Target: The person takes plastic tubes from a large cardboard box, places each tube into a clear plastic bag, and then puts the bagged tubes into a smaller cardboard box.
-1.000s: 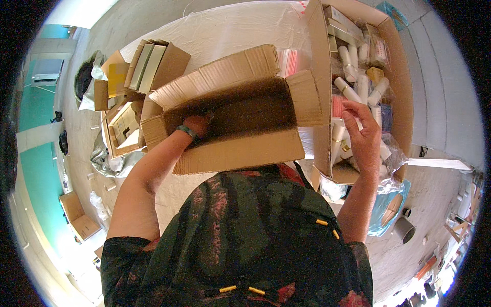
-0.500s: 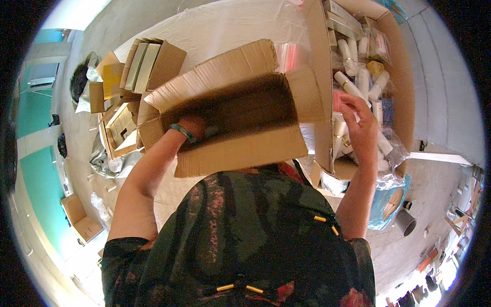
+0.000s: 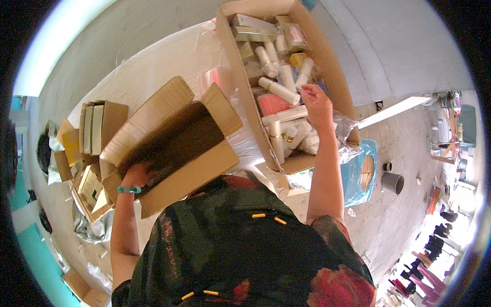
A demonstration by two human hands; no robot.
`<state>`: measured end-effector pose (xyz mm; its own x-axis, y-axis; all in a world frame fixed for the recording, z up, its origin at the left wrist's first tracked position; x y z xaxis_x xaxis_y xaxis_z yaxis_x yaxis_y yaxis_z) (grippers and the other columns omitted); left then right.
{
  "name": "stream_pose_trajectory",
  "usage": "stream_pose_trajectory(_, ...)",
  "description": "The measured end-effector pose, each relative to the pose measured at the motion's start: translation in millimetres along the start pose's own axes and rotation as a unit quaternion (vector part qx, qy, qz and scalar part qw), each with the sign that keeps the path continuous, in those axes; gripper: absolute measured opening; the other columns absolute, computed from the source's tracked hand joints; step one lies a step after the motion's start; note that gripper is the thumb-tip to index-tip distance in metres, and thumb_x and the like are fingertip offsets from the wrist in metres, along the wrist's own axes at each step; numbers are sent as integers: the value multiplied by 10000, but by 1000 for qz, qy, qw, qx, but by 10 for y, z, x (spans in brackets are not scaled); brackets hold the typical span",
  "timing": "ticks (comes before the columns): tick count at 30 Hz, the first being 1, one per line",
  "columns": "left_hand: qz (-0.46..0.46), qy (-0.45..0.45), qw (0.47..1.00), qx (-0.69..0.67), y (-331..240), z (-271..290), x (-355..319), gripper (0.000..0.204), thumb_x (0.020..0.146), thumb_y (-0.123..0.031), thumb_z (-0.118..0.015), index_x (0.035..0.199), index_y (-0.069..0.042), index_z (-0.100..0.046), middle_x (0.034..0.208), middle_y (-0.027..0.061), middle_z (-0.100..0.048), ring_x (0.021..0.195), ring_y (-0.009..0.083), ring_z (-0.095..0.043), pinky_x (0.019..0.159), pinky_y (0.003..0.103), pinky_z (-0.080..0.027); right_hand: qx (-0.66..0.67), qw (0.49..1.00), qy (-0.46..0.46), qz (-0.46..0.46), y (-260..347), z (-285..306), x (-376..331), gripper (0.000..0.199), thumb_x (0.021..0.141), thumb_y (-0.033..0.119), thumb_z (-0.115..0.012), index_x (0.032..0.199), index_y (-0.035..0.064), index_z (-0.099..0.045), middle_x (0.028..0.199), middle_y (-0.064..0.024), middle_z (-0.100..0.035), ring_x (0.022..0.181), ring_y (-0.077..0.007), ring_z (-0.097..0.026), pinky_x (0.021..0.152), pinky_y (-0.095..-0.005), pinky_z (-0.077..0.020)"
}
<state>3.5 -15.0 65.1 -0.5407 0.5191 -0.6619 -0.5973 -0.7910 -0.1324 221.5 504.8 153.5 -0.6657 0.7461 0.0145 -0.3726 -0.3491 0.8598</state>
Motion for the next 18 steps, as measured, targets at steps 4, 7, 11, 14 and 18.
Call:
stream_pose_trajectory(4,1,-22,998,-58,-52,118,-87,463,801,-369,-587,1164,-82,-568,1141,189,-571,1047,353,-543,887,421,-440,-80,997,2,-5,-450,-89,199,311,813,197,-626,1083,50,-580,1012,-125,-617,938,-219,-598,836,-321,-457)
stream_pose_trajectory(7,-8,-71,995,-73,-137,280,-241,435,806,-333,-591,1154,-72,-572,1127,195,-571,1036,358,-545,870,420,-442,-198,979,9,35,-649,-318,286,374,773,202,-653,1117,80,-567,1095,-149,-573,1025,-281,-550,874,-369,-442)
stream_pose_trajectory(11,-2,-178,974,-138,-351,669,-531,381,808,-257,-607,1126,-50,-580,1066,188,-589,988,346,-565,837,395,-455,-310,950,21,30,-951,-599,407,505,705,177,-696,1178,118,-530,1136,-157,-530,1081,-323,-488,922,-400,-405)
stream_pose_trajectory(14,5,-245,940,-238,-493,834,-731,332,811,-165,-619,1109,-26,-576,1015,153,-597,933,278,-594,789,342,-473,-335,940,64,-35,-1096,-791,331,572,686,145,-707,1217,140,-495,1165,-160,-500,1081,-334,-484,921,-423,-405)
stream_pose_trajectory(18,-20,-291,891,-348,-830,1049,-898,283,828,-83,-601,1102,-19,-578,998,108,-593,895,188,-600,764,285,-479,-268,959,53,-70,-1260,-745,344,471,748,197,-670,1181,99,-515,1048,-127,-571,967,-280,-559,829,-386,-457)
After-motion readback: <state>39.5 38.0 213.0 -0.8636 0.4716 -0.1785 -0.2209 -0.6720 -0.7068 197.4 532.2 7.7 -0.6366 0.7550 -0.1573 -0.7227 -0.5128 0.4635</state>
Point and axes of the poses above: each hand's wrist, its own x-axis towards the middle knuckle, its own z-axis out of the back of the hand, y = z × x, the point moved 9 cm from there along x, towards the middle knuckle
